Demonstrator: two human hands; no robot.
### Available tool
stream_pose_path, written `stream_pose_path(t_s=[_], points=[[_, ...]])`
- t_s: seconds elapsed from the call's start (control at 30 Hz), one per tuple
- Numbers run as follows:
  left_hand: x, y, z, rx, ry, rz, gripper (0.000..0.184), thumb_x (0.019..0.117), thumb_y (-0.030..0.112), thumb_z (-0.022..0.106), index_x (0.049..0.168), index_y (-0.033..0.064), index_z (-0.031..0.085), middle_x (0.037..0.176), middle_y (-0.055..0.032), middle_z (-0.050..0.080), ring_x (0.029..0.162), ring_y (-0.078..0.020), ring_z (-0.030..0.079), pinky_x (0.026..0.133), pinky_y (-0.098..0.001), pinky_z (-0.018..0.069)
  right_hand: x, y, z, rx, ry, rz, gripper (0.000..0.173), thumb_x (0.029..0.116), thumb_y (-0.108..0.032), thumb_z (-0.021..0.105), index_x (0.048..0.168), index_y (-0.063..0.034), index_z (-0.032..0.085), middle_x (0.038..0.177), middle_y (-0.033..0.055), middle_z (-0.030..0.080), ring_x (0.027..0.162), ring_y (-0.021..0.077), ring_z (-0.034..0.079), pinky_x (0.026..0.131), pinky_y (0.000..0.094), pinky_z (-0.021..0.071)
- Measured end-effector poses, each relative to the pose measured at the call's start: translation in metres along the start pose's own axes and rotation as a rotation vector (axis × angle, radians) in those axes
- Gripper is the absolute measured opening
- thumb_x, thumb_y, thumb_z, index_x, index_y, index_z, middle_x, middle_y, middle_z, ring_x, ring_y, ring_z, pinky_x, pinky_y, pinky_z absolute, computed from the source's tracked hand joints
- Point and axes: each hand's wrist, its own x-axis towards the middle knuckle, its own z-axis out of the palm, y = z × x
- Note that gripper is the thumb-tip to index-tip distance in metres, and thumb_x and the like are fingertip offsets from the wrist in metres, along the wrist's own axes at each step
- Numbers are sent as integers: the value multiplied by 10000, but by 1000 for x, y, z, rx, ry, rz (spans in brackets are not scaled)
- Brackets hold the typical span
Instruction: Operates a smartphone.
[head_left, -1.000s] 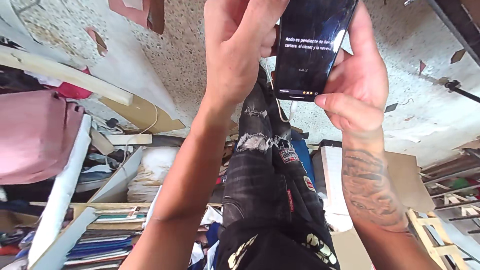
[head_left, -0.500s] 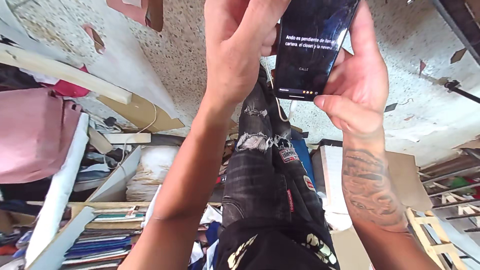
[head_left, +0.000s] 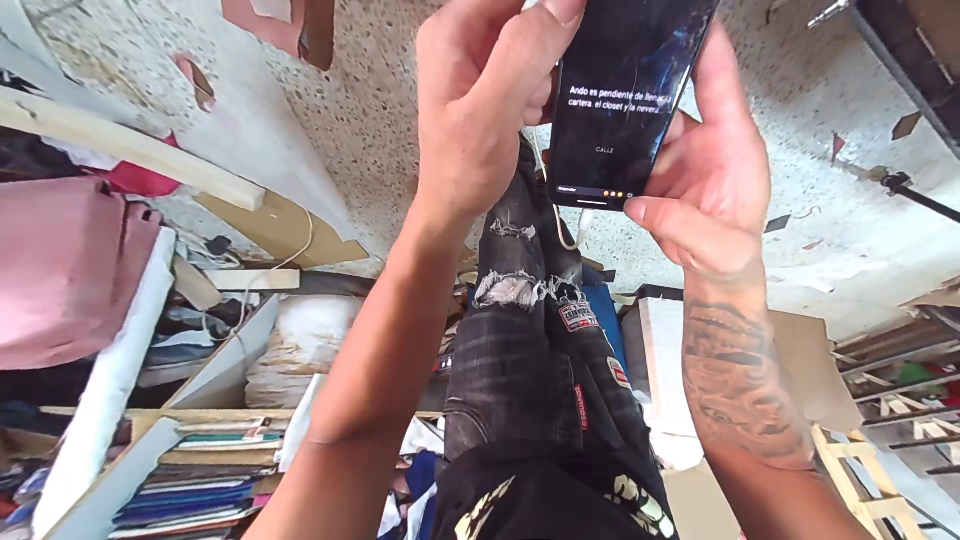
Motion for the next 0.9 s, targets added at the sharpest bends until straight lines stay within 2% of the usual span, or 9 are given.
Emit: stream_pose_path(t_s=[0.1,0.17,0.23,0.37,0.57,0.73,0.77,0.83,0.9], points=[[1,1,0,10,-27,14,284,1068,84,387,1198,-73,585,979,-113,725,847,-185,729,807,-408,634,2,0,0,10,-2,15,1090,690,170,573,1586,26,-30,1414,201,521,1106,284,691,839,433,655],[1,3,0,0,-44,13,387,1067,67,372,1383,-121,494,1061,-143,729,877,-193,735,798,-387,640,3,0,-1,10,4,12,1086,701,175,577,1594,16,-20,1424,210,524,1124,300,688,852,452,654],[2,5,1,-18,-60,2,428,1069,54,351,1451,-123,432,1078,-162,718,897,-213,736,811,-405,644,3,1,-1,6,19,6,1084,697,194,556,1602,14,-14,1431,226,525,1129,319,687,850,466,654],[2,9,2,-16,-69,4,442,1067,46,337,1470,-124,402,1119,-169,716,933,-226,739,820,-410,645,4,-1,0,27,26,6,1066,723,189,571,1608,-1,8,1442,224,523,1145,321,678,874,466,643],[3,11,2,0,-72,3,453,1061,47,334,1477,-122,396,1119,-166,713,934,-214,733,831,-394,637,7,-1,5,23,69,-8,918,865,84,580,1599,8,35,1421,230,535,1157,302,672,940,461,614],[0,8,0,3,-89,14,462,1057,39,357,1485,-134,376,1157,-178,704,937,-216,734,825,-393,642,11,0,14,-98,174,-6,835,912,117,619,1580,20,127,1327,225,607,1104,306,702,888,444,643],[0,8,0,2,-96,16,464,1058,37,356,1488,-136,370,1178,-184,699,949,-221,736,834,-397,644,11,0,15,-120,190,3,813,922,134,597,1581,14,137,1311,216,619,1093,299,707,879,440,647],[-1,8,-2,-5,-99,16,459,1060,35,346,1485,-137,369,1193,-182,695,967,-223,736,849,-404,642,9,0,13,-91,173,18,766,926,128,455,1601,1,115,1308,206,624,1085,276,704,886,452,629],[-1,8,-4,-7,-86,13,451,1060,45,343,1471,-132,393,1129,-172,710,934,-221,735,832,-409,638,8,1,10,-37,129,32,813,876,73,367,1628,-23,73,1333,194,616,1094,255,692,886,456,612]])
